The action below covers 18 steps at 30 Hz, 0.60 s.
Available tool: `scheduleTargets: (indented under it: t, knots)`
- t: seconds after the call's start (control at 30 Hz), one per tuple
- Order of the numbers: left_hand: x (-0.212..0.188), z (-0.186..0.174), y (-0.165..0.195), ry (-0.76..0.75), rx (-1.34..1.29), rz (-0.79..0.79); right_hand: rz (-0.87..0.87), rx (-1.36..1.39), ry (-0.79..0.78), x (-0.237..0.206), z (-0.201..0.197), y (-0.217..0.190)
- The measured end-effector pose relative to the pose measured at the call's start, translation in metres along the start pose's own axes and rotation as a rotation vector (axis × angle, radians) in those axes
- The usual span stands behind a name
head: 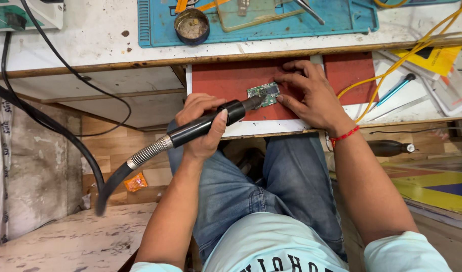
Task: The person sits at a repair workbench holding a small circuit board steady on a red mat with one hand while directing a hot air gun at the board with the other, repositioning the board and the gun repeatedly to heat different areas of the board.
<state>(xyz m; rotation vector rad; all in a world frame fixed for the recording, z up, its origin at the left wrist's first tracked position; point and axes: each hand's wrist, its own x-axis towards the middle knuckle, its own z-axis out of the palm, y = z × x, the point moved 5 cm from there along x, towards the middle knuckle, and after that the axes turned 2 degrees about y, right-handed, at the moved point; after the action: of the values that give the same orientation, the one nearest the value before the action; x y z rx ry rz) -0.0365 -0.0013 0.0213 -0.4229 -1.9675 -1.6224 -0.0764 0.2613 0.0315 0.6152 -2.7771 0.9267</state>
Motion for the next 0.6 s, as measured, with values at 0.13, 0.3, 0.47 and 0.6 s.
scheduleTargets:
  t: [0.13,0.3,0.47,0.6]
  knots:
    - [0.0006,-0.0025,-0.004,0.056,-0.01,-0.023,0.017,0.06,-0.012,0.0015,-0.0005,0.0009]
    - [-0.0014,0.0009,-0.0039,0.02,0.013,-0.032,0.02,0.039,-0.045,-0.0036,-0.0007,0.0032]
    - [0.003,0.0045,0.003,-0.043,-0.009,0.047,-0.014,0.008,-0.036,-0.0001,0.0005,0.0042]
    - [0.0032,0.0045,0.003,-0.097,-0.002,0.009,0.034,0.023,-0.055,-0.0046,0.0001,0.0084]
